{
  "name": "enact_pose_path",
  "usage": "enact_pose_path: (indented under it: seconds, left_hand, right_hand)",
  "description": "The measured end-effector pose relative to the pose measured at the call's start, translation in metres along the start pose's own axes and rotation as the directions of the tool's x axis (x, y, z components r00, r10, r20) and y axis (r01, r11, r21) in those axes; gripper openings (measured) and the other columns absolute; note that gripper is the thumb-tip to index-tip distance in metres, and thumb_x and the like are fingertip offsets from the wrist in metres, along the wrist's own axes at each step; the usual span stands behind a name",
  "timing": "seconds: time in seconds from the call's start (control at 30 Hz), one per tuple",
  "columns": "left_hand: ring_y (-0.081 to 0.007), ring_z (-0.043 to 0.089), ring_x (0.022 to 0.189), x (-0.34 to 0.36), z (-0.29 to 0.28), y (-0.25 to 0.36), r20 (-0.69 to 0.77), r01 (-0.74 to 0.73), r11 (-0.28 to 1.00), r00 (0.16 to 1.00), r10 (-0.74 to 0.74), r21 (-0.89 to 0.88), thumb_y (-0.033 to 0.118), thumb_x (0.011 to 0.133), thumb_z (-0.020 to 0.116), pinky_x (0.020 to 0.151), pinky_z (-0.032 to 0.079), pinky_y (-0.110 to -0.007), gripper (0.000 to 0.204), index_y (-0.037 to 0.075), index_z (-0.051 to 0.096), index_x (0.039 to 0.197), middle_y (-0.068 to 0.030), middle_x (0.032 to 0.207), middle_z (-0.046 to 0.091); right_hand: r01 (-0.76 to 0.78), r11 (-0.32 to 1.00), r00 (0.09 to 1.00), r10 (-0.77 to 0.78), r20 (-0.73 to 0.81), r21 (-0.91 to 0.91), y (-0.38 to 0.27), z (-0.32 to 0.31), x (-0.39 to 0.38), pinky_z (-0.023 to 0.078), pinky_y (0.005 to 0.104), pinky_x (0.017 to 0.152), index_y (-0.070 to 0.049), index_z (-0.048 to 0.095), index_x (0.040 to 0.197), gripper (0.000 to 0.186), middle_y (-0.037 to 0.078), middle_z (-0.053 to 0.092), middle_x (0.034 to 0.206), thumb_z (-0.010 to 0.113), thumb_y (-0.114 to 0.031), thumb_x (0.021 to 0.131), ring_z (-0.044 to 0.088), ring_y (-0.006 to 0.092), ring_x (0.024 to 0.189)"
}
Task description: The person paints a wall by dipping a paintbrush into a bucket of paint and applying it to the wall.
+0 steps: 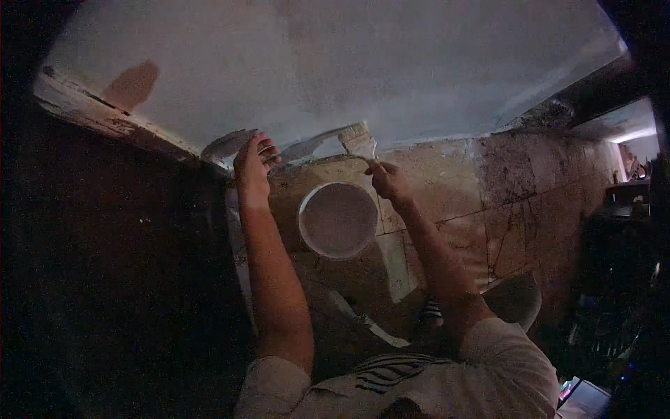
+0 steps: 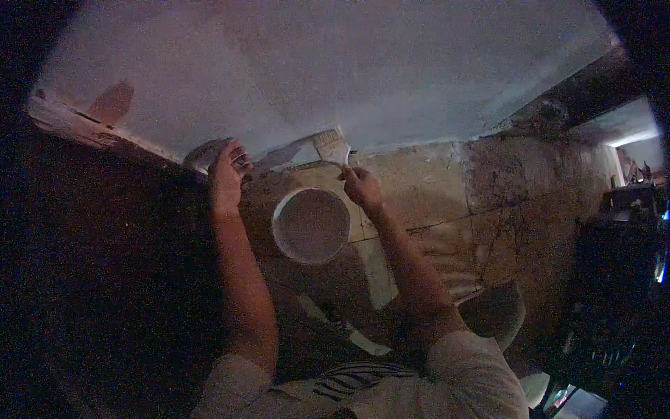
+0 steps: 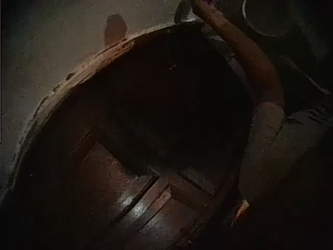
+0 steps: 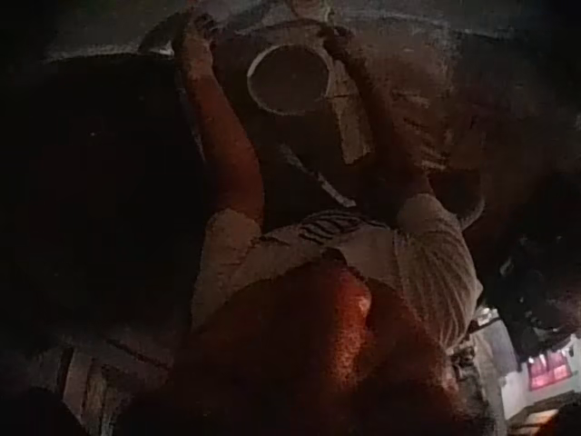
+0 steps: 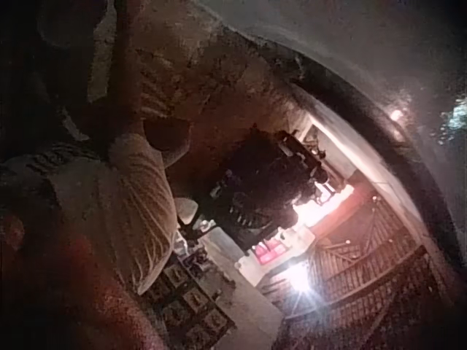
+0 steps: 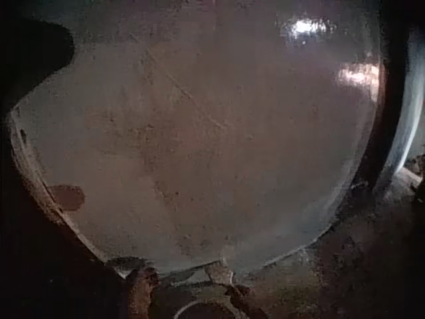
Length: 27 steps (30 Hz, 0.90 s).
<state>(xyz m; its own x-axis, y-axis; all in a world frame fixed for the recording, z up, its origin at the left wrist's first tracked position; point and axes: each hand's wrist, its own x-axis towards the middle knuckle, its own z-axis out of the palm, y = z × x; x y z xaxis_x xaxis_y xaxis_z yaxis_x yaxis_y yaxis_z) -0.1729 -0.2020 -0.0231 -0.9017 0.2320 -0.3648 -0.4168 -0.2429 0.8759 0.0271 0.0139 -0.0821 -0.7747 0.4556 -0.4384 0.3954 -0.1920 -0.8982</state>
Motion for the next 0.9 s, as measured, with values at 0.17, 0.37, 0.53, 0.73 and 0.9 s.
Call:
enact_pose_path:
  seconds: [0.17,0.37,0.53,0.73,0.9]
  left_hand:
    - [-0.0193,0.057,0.071,0.000,0.018,-0.007,0.035,-0.010,1.000,0.999,0.011,-0.015,0.023,0.086,0.054,0.058,0.048,-0.034,0.026,0.001,0.057,0.099,-0.0083,0.084,0.057]
    - [-0.0182,0.057,0.069,-0.004,0.012,0.000,-0.001,-0.009,1.000,1.000,0.009,-0.007,0.021,0.082,0.058,0.059,0.048,-0.032,0.022,0.002,0.057,0.093,-0.0075,0.081,0.057]
    - [-0.0175,0.057,0.067,0.006,0.020,-0.012,0.027,0.034,0.999,0.999,-0.034,0.009,0.024,0.081,0.060,0.059,0.047,-0.031,0.022,0.004,0.058,0.091,-0.0058,0.078,0.057]
    - [-0.0183,0.058,0.067,0.002,0.030,-0.014,0.011,0.029,1.000,1.000,-0.029,0.009,0.023,0.082,0.059,0.056,0.047,-0.032,0.022,0.003,0.058,0.091,-0.0070,0.079,0.058]
    - [-0.0191,0.058,0.069,-0.003,0.022,-0.013,0.040,-0.033,0.999,0.999,0.033,-0.001,0.022,0.083,0.057,0.058,0.048,-0.031,0.023,0.001,0.058,0.094,-0.0081,0.082,0.058]
  right_hand:
    - [-0.021,0.999,0.999,0.020,0.027,0.048,0.043,-0.035,0.030,0.031,0.0271,0.039,-0.005,0.058,0.083,0.033,0.001,0.047,0.056,0.054,-0.037,0.085,0.042,0.0112,0.044]
    - [0.040,0.996,0.996,-0.046,-0.075,-0.077,-0.061,-0.022,-0.006,0.027,0.0253,0.040,-0.002,0.058,0.083,0.035,0.000,0.044,0.054,0.051,-0.036,0.086,0.037,0.0089,0.043]
    - [0.126,0.992,0.973,-0.119,-0.199,0.025,-0.146,-0.026,-0.079,0.022,0.0241,0.039,-0.002,0.056,0.084,0.038,-0.003,0.040,0.053,0.052,-0.040,0.084,0.032,0.0062,0.042]
    - [-0.047,0.991,0.999,0.047,-0.007,-0.123,-0.027,-0.074,-0.011,0.021,0.0242,0.039,-0.002,0.056,0.085,0.042,-0.004,0.037,0.052,0.051,-0.043,0.085,0.030,0.0061,0.042]
    - [-0.069,0.965,0.993,0.090,-0.071,0.255,0.004,-0.072,0.026,0.022,0.0237,0.038,0.001,0.055,0.087,0.042,-0.002,0.040,0.053,0.051,-0.041,0.086,0.030,0.0073,0.040]
